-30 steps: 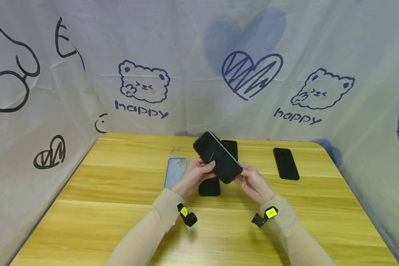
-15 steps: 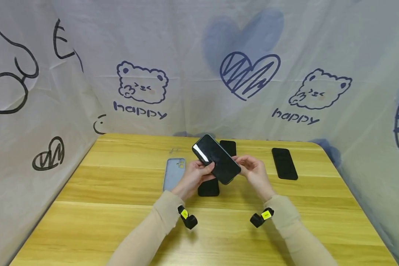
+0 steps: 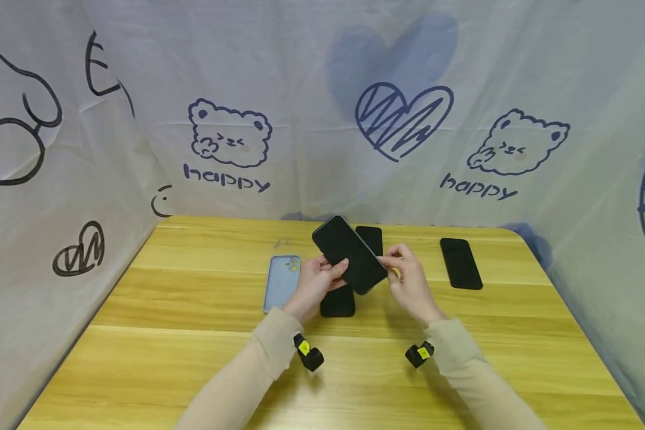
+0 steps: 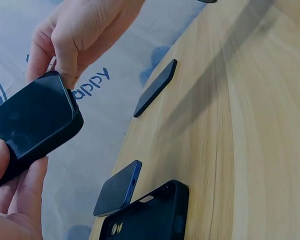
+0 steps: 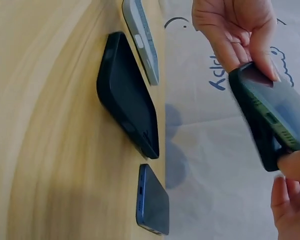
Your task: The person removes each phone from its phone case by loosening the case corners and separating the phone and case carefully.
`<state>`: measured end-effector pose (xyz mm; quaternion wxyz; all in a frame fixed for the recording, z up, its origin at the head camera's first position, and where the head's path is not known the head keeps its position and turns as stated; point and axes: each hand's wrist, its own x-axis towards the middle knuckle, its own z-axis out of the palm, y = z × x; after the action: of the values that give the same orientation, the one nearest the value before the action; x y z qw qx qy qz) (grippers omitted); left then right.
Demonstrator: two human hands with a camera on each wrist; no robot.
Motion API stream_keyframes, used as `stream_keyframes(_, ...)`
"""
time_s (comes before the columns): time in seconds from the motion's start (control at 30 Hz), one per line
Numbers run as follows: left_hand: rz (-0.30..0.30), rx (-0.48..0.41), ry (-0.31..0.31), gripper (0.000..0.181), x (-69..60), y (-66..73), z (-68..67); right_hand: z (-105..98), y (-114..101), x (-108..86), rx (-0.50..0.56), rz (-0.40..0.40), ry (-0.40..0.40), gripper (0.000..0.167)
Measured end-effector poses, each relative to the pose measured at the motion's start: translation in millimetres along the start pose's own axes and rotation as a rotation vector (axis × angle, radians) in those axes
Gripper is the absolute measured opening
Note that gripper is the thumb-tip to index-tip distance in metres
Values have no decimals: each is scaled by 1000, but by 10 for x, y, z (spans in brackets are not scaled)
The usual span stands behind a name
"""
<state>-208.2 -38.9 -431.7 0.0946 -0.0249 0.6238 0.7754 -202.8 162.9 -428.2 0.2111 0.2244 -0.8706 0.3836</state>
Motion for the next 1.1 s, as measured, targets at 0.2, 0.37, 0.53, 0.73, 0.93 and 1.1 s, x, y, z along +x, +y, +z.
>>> stream_keyframes(0.2, 37, 9, 43, 32, 13, -46, -6, -77, -54, 6, 30, -5, -100, 30)
stream_keyframes(0.37, 69, -3, 89, 31, 18, -68, 5, -118, -118, 25, 138, 37, -199, 42)
stream_keyframes(0.53, 85, -8, 135, 32, 12, -67, 41, -95, -155, 39, 276, 168, -252, 29)
stream_keyframes(0.73, 88, -15, 166, 32, 6, -75, 121, -17, -154, 53, 243, 238, -211, 21)
stream_keyframes(0.93, 98, 6, 208, 32, 27, -116, 176, 33, -132, 46, 170, 202, -145, 16)
stream_keyframes(1.1, 99, 40, 249, 30, 34, -114, 191, 46, -152, 27, 152, 163, -115, 18)
